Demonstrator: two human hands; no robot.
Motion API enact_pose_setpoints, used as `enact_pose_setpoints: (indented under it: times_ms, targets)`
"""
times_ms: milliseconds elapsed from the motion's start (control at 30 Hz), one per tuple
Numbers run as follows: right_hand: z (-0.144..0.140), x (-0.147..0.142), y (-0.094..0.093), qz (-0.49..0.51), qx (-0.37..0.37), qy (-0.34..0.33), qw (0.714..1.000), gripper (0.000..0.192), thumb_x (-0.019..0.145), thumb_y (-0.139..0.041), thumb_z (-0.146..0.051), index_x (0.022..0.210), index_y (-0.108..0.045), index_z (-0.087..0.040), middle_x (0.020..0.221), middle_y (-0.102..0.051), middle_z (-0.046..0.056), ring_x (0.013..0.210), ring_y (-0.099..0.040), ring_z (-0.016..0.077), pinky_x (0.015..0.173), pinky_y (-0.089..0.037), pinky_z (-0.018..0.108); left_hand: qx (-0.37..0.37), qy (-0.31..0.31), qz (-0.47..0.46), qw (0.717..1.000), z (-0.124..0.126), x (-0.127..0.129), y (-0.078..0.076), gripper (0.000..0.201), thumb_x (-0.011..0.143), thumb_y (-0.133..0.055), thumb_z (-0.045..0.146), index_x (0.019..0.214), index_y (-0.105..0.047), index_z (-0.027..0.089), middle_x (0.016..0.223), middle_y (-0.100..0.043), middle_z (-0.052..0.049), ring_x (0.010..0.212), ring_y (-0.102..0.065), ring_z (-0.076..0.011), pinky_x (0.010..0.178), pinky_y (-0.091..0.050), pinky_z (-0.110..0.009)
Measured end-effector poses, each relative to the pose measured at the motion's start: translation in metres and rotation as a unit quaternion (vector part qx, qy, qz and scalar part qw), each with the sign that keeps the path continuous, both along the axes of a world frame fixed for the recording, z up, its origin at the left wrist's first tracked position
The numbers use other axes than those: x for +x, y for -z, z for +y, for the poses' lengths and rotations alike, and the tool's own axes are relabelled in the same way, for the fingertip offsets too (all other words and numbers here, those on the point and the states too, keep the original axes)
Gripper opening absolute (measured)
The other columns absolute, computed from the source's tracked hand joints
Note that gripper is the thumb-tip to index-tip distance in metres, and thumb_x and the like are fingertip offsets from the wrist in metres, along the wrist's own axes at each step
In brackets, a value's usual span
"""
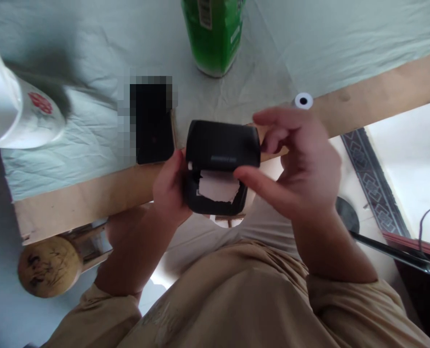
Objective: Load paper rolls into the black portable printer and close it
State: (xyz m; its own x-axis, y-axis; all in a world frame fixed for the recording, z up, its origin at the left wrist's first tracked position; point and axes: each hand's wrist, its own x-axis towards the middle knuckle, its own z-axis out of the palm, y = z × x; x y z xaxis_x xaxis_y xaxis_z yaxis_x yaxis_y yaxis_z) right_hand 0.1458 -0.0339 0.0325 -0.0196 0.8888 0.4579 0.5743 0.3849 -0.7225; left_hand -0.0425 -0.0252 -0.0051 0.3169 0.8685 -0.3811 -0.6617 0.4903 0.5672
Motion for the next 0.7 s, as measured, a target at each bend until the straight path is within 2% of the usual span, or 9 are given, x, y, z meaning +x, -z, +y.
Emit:
enact_pose_setpoints:
  times_ms: [67, 133, 200, 300, 367, 467, 567, 700]
  targets:
    - [0.007, -0.007, -0.007, 0.085, 0.06, 0.035, 0.994, 0.024, 0.093, -0.074, -0.045, 0.106, -0.066, -0.027, 0.074, -0.048, -0.002, 0.062, -0.048, 0.0079, 0.064, -0.048, 0.03, 0.026, 0.011, 0.002, 1.0, -0.001, -0.001, 0.0, 0.037, 0.078, -0.089, 0.042, 0.11, -0.078, 0.027, 0.096, -0.081, 0.003, 0.085, -0.078, -0.016, 0.074, -0.062, -0.026]
    - [0.012, -0.011, -0.011, 0.113, 0.114, 0.061, 0.985, 0.016, 0.097, -0.07, -0.035, 0.091, -0.062, -0.023, 0.074, -0.051, -0.002, 0.063, -0.055, 0.0065, 0.063, -0.048, 0.027, 0.027, 0.009, 0.009, 1.0, -0.002, -0.001, 0.0, 0.042, 0.073, -0.094, 0.039, 0.11, -0.077, 0.027, 0.098, -0.082, 0.003, 0.082, -0.077, -0.0133, 0.073, -0.062, -0.023]
    - [0.013, -0.01, -0.014, 0.051, 0.14, 0.07, 0.986, 0.018, 0.097, -0.068, -0.031, 0.086, -0.059, -0.021, 0.077, -0.06, -0.002, 0.069, -0.064, 0.0078, 0.063, -0.048, 0.025, 0.018, 0.002, 0.015, 1.0, -0.003, -0.002, -0.001, 0.041, 0.074, -0.093, 0.041, 0.109, -0.077, 0.026, 0.098, -0.082, 0.003, 0.084, -0.077, -0.0135, 0.077, -0.064, -0.024]
    - [0.009, -0.006, -0.016, -0.133, 0.081, 0.024, 0.988, 0.006, 0.094, -0.072, -0.026, 0.095, -0.069, -0.021, 0.086, -0.075, -0.003, 0.063, -0.062, 0.0047, 0.056, -0.042, 0.023, 0.015, 0.009, 0.021, 1.0, -0.003, -0.002, -0.001, 0.049, 0.075, -0.092, 0.043, 0.117, -0.074, 0.026, 0.103, -0.081, 0.001, 0.092, -0.079, -0.0169, 0.083, -0.065, -0.028]
    - [0.007, -0.004, -0.018, -0.255, 0.041, -0.021, 0.966, 0.014, 0.093, -0.073, -0.03, 0.106, -0.073, -0.024, 0.103, -0.079, -0.003, 0.068, -0.065, 0.0058, 0.056, -0.04, 0.024, 0.014, 0.022, 0.025, 0.999, -0.003, -0.002, -0.002, 0.056, 0.073, -0.093, 0.045, 0.122, -0.072, 0.027, 0.104, -0.081, 0.0, 0.095, -0.079, -0.0193, 0.082, -0.064, -0.03]
    - [0.006, -0.003, -0.022, -0.387, 0.066, -0.046, 0.919, 0.016, 0.097, -0.068, -0.038, 0.103, -0.074, -0.024, 0.115, -0.078, -0.003, 0.079, -0.072, 0.0113, 0.054, -0.034, 0.026, 0.017, 0.023, 0.032, 0.999, -0.003, -0.002, -0.002, 0.056, 0.072, -0.094, 0.046, 0.12, -0.072, 0.027, 0.107, -0.08, 0.0, 0.099, -0.077, -0.0192, 0.084, -0.063, -0.029]
    - [0.009, -0.003, -0.024, -0.423, 0.059, -0.042, 0.903, 0.017, 0.099, -0.063, -0.039, 0.1, -0.073, -0.025, 0.109, -0.078, -0.003, 0.069, -0.064, 0.0096, 0.052, -0.027, 0.026, 0.023, 0.017, 0.036, 0.999, -0.004, -0.001, -0.001, 0.052, 0.072, -0.094, 0.045, 0.117, -0.073, 0.028, 0.111, -0.08, 0.001, 0.106, -0.076, -0.0194, 0.091, -0.062, -0.029]
    - [0.012, -0.002, -0.023, -0.406, 0.003, -0.077, 0.91, 0.027, 0.095, -0.062, -0.049, 0.1, -0.072, -0.024, 0.08, -0.073, -0.001, 0.054, -0.044, 0.0088, 0.052, -0.018, 0.026, 0.029, 0.022, 0.042, 0.998, -0.006, -0.001, -0.001, 0.048, 0.075, -0.093, 0.044, 0.117, -0.074, 0.031, 0.111, -0.08, 0.002, 0.109, -0.075, -0.0201, 0.092, -0.062, -0.029]
